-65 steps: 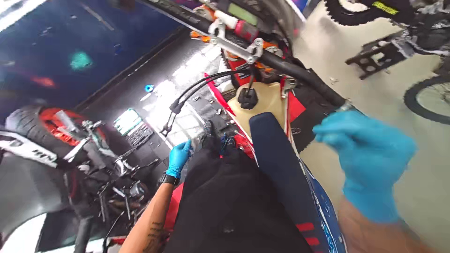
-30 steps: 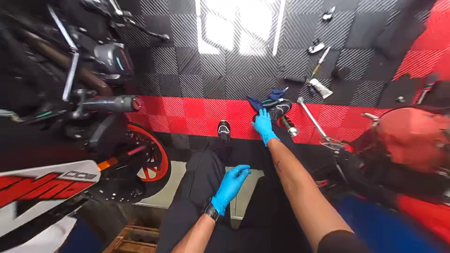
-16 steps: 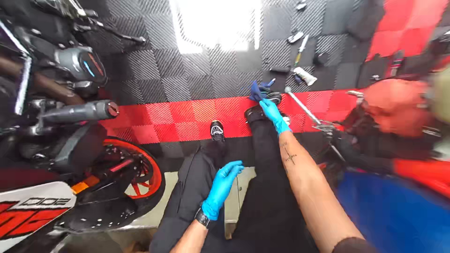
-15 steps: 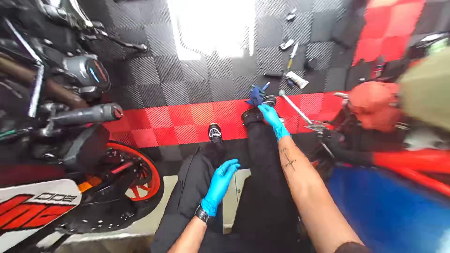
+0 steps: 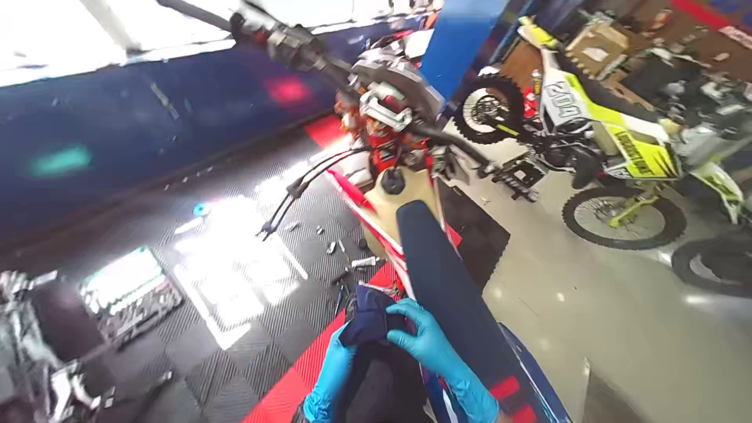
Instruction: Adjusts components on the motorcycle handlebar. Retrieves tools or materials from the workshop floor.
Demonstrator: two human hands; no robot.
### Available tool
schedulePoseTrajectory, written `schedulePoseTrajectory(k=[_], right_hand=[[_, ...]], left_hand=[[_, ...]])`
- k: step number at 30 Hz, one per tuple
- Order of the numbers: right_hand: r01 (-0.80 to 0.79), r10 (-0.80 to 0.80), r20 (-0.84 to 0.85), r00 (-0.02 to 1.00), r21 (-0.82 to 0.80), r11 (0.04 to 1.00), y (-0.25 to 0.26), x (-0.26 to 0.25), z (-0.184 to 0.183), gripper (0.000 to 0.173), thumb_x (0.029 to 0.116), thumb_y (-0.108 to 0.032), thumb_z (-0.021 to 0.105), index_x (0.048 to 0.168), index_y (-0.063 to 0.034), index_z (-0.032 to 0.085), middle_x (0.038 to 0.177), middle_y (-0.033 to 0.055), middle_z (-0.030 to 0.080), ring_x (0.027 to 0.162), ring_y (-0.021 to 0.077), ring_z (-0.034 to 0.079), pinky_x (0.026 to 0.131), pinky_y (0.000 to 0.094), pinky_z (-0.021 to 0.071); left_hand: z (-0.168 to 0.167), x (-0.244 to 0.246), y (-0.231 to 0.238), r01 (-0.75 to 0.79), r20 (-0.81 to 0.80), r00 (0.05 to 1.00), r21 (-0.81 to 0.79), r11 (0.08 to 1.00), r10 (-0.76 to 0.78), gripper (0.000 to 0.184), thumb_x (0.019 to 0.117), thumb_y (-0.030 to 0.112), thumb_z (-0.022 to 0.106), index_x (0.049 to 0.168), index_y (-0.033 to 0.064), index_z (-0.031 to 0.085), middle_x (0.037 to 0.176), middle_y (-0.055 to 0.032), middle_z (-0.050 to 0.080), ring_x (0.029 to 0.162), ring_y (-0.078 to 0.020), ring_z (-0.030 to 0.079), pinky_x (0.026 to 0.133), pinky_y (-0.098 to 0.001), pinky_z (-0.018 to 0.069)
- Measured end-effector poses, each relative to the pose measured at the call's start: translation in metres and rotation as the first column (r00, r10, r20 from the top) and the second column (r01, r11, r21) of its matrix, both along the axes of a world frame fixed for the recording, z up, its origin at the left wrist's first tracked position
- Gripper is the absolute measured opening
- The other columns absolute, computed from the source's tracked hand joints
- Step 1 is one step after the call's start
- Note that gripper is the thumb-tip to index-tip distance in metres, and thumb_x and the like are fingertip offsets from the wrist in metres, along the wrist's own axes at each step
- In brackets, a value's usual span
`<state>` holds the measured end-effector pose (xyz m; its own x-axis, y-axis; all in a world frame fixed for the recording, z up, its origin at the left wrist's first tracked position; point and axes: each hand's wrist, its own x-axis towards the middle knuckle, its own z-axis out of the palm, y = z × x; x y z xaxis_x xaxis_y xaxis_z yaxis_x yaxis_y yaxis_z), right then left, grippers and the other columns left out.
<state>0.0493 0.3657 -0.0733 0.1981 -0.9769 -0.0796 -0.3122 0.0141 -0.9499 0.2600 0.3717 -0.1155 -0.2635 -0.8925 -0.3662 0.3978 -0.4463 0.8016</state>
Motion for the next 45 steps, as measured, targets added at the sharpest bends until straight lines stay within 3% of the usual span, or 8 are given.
schedulePoseTrajectory(k=[5, 10, 15, 19, 24, 33, 38, 45], right_hand=[[0.265, -0.279, 0.001, 0.960, -0.321, 0.909, -0.027, -0.056, 0.074, 0.037, 0.0845, -0.012, 0.081, 0.121, -0.0054, 0.074, 0.122, 0.0062, 0.071, 0.114, 0.0117, 0.067, 0.101, 0.0310, 0.0563], [0.527, -0.569, 0.101, 0.816, -0.534, 0.661, -0.075, -0.153, 0.160, 0.032, 0.0911, -0.015, 0.074, 0.122, -0.0071, 0.070, 0.119, -0.0022, 0.072, 0.108, 0.0039, 0.067, 0.095, 0.0256, 0.0587], [0.190, -0.599, -0.440, 0.669, -0.678, 0.711, -0.152, -0.247, 0.267, 0.042, 0.0987, -0.039, 0.066, 0.113, -0.0001, 0.073, 0.116, 0.0154, 0.072, 0.109, 0.0219, 0.068, 0.097, 0.0419, 0.0544], [-0.189, -0.181, -0.838, 0.514, -0.317, 0.929, -0.263, -0.209, 0.244, 0.034, 0.1011, -0.033, 0.061, 0.110, -0.0025, 0.073, 0.113, 0.0211, 0.070, 0.111, 0.0405, 0.065, 0.096, 0.0596, 0.0501], [-0.215, -0.043, -0.870, 0.491, -0.169, 0.962, -0.306, -0.148, 0.199, 0.025, 0.0978, -0.016, 0.062, 0.107, 0.0059, 0.069, 0.112, 0.0280, 0.066, 0.111, 0.0449, 0.064, 0.097, 0.0582, 0.0491], [-0.143, -0.229, -0.769, 0.597, -0.383, 0.913, -0.310, -0.136, 0.179, 0.014, 0.0900, -0.008, 0.068, 0.097, 0.0029, 0.072, 0.099, 0.0223, 0.068, 0.099, 0.0398, 0.067, 0.087, 0.0535, 0.0544], [0.203, -0.224, -0.237, 0.945, -0.112, 0.973, -0.350, -0.198, 0.235, 0.019, 0.0942, -0.025, 0.074, 0.089, -0.0070, 0.075, 0.078, 0.0005, 0.071, 0.069, 0.0064, 0.065, 0.068, 0.0301, 0.0559], [0.417, -0.496, -0.385, 0.778, -0.275, 0.867, -0.228, -0.307, 0.336, 0.012, 0.0982, -0.033, 0.065, 0.093, -0.0235, 0.071, 0.080, -0.0174, 0.069, 0.072, -0.0088, 0.064, 0.068, 0.0153, 0.0574]], left_hand=[[0.110, -0.079, -0.074, 0.286, -0.009, 0.957, -0.115, 0.951, -0.289, 0.021, 0.1027, 0.012, 0.054, 0.110, 0.0012, 0.071, 0.099, -0.0082, 0.076, 0.091, -0.0163, 0.072, 0.085, -0.0377, 0.0610], [0.146, -0.102, -0.148, 0.404, 0.191, 0.915, -0.404, 0.821, -0.356, 0.036, 0.1067, 0.019, 0.048, 0.133, 0.0008, 0.065, 0.130, -0.0108, 0.069, 0.122, -0.0216, 0.064, 0.107, -0.0412, 0.0516], [0.172, -0.106, -0.273, 0.369, 0.525, 0.845, -0.709, 0.600, 0.100, 0.037, 0.1063, 0.020, 0.047, 0.131, 0.0014, 0.066, 0.133, -0.0112, 0.067, 0.126, -0.0202, 0.061, 0.110, -0.0418, 0.0496], [0.187, -0.152, -0.354, 0.574, 0.719, 0.611, -0.690, 0.441, 0.330, 0.040, 0.1069, 0.022, 0.045, 0.139, 0.0073, 0.063, 0.140, -0.0110, 0.064, 0.134, -0.0233, 0.058, 0.115, -0.0451, 0.0439], [0.183, -0.171, -0.358, 0.625, 0.829, 0.455, -0.558, 0.545, 0.326, 0.047, 0.1050, 0.013, 0.039, 0.150, 0.0079, 0.052, 0.137, -0.0103, 0.066, 0.123, -0.0267, 0.066, 0.106, -0.0490, 0.0510], [0.172, -0.171, -0.354, 0.568, 0.768, 0.540, -0.635, 0.524, 0.345, 0.051, 0.1017, 0.008, 0.041, 0.152, 0.0007, 0.047, 0.139, -0.0139, 0.064, 0.127, -0.0262, 0.064, 0.108, -0.0454, 0.0504], [0.188, -0.122, -0.344, 0.419, 0.578, 0.801, -0.728, 0.544, 0.156, 0.050, 0.1043, 0.011, 0.046, 0.151, -0.0065, 0.043, 0.145, -0.0165, 0.059, 0.135, -0.0208, 0.058, 0.116, -0.0395, 0.0465], [0.152, -0.047, -0.298, 0.465, 0.665, 0.737, -0.629, 0.623, 0.121, 0.044, 0.0992, 0.025, 0.061, 0.138, 0.0032, 0.062, 0.137, -0.0103, 0.065, 0.130, -0.0191, 0.060, 0.113, -0.0403, 0.0470]])
